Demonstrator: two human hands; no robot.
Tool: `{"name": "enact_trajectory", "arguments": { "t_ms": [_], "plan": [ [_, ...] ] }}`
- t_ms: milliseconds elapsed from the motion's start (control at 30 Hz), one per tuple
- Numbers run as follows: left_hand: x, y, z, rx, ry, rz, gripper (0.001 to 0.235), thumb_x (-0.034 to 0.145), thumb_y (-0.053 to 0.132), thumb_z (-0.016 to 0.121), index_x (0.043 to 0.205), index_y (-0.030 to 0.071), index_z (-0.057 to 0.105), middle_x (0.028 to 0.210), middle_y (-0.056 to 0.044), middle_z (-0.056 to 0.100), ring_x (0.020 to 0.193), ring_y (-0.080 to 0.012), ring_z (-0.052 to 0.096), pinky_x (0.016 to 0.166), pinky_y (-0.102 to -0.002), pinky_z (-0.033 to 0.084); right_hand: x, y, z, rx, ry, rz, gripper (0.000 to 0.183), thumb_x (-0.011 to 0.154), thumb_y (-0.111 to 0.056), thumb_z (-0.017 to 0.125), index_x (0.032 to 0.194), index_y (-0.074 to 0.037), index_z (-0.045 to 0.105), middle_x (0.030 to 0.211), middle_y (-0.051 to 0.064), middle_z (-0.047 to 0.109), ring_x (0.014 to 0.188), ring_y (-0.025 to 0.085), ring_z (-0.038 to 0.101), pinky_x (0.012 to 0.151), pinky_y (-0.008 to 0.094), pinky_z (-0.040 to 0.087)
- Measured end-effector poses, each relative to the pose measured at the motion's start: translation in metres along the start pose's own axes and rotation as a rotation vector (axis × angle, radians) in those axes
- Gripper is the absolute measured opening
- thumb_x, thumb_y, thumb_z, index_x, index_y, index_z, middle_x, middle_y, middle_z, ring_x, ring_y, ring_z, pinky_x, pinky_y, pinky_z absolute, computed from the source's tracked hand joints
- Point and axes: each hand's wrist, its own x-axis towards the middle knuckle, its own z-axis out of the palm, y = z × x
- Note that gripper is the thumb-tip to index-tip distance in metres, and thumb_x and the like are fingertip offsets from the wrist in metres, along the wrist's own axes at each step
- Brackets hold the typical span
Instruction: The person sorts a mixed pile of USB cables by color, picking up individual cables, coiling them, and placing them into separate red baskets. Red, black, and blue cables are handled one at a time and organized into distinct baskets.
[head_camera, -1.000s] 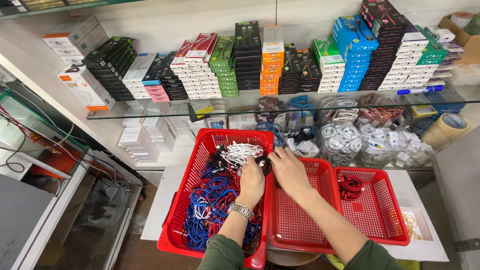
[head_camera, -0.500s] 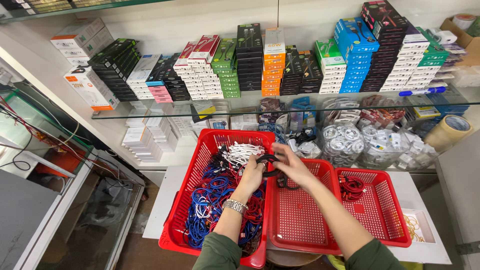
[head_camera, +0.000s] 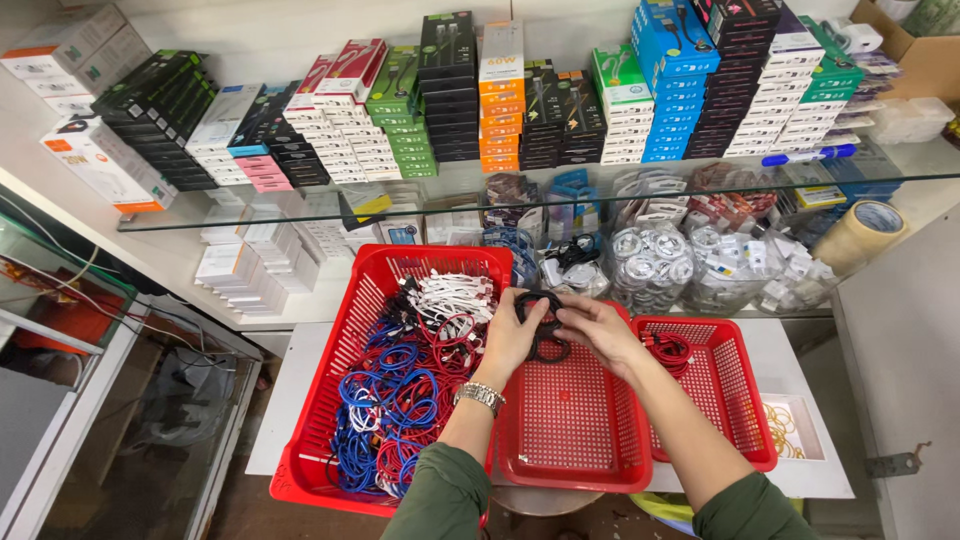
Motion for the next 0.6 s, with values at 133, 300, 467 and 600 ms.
{"name": "enact_trajectory", "arguments": {
  "t_ms": [133, 300, 467, 600],
  "plan": [
    [-0.01, -0.057, 0.046, -0.038, -0.019, -0.312, 0.052, 0.103, 0.04, 0.046, 0.139, 0.004, 0.051, 0.138, -0.023, 0.056, 0.126, -0.0367, 0.058, 0.104, -0.045, 0.047, 0.0, 0.02, -0.037, 0.061, 0.173, -0.036, 0.04, 0.092, -0.007, 0.065, 0.131, 0.003, 0.064, 0.12, 0.007, 0.071, 0.106, 0.016, 0.068, 0.091, 0.032, 0.059],
    [-0.042, -0.108, 0.093, 0.375, -0.063, -0.375, 0.066, 0.098, 0.017, 0.047, 0.156, -0.004, 0.023, 0.158, -0.027, 0.033, 0.144, -0.0435, 0.034, 0.122, -0.048, 0.026, 0.015, 0.064, -0.066, 0.146, 0.212, 0.01, 0.038, 0.093, -0.006, 0.067, 0.13, 0.004, 0.065, 0.121, 0.009, 0.07, 0.103, 0.017, 0.067, 0.088, 0.033, 0.059],
    [-0.068, -0.086, 0.104, 0.576, -0.34, -0.296, 0.079, 0.092, 0.008, 0.052, 0.157, -0.005, 0.008, 0.167, -0.024, 0.008, 0.156, -0.0403, 0.004, 0.127, -0.044, 0.012, 0.041, 0.106, -0.077, 0.214, 0.166, 0.14, 0.036, 0.093, -0.006, 0.067, 0.128, 0.002, 0.067, 0.119, 0.01, 0.071, 0.1, 0.017, 0.068, 0.088, 0.032, 0.059],
    [-0.069, -0.061, 0.099, 0.714, -0.616, -0.348, 0.081, 0.095, 0.008, 0.053, 0.159, -0.003, 0.006, 0.17, -0.021, 0.0, 0.157, -0.0393, -0.005, 0.126, -0.049, 0.006, 0.065, 0.133, -0.073, 0.021, 0.207, 0.238, 0.031, 0.093, -0.002, 0.066, 0.123, 0.005, 0.07, 0.114, 0.012, 0.074, 0.092, 0.018, 0.072, 0.083, 0.031, 0.062]
  ]
}}
